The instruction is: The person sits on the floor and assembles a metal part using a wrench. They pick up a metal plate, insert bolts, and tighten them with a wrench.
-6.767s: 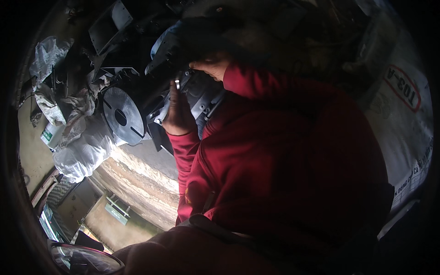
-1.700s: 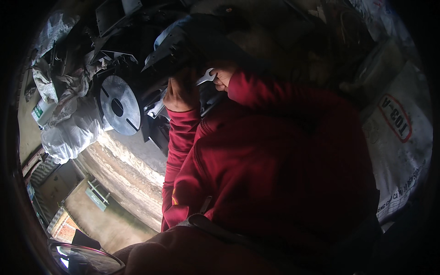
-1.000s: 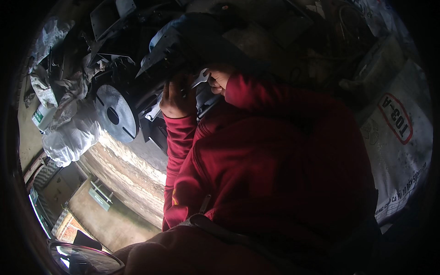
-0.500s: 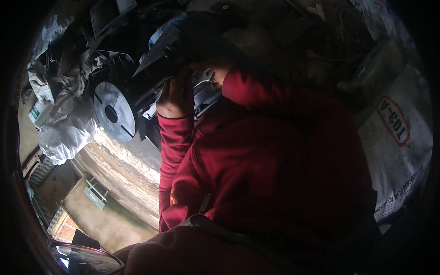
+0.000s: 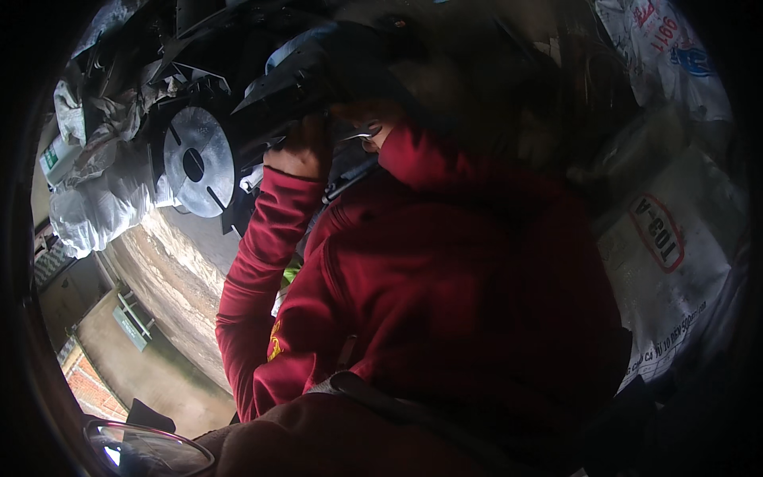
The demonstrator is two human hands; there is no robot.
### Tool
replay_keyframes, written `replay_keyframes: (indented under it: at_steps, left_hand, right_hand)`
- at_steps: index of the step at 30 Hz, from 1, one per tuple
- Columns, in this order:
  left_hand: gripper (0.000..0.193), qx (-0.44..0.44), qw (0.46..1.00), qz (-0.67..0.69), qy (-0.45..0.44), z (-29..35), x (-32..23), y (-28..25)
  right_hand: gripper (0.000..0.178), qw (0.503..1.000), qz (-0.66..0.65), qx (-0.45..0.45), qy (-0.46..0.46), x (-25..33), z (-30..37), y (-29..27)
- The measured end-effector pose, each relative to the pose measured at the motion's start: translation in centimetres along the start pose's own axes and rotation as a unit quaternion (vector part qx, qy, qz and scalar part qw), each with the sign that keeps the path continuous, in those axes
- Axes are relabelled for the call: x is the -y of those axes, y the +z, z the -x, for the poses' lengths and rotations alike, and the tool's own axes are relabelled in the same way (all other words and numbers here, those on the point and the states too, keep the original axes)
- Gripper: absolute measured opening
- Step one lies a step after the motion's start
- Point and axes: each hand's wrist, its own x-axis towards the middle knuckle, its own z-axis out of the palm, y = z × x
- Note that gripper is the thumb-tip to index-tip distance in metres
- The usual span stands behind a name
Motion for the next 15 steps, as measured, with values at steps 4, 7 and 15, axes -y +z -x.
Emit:
replay_keyframes:
  at_steps: [4, 7, 15]
  left_hand:
    - [0.008, 0.071, 0.997, -0.004, -0.012, -0.6, 0.2, 0.1]
    - [0.009, 0.083, 0.996, -0.012, -0.034, -0.5, 0.2, -0.2]
    - [0.026, -0.008, 0.999, 0.026, 0.042, 0.0, 0.9, -0.2]
  right_hand:
    - [0.031, 0.991, 0.043, 0.015, -0.127, -1.2, -0.2, -0.3]
    - [0.031, 0.964, 0.103, 0.02, -0.243, -2.4, -0.7, -0.8]
    - [0.029, 0.941, 0.121, 0.034, -0.313, -3.2, -1.8, -1.2]
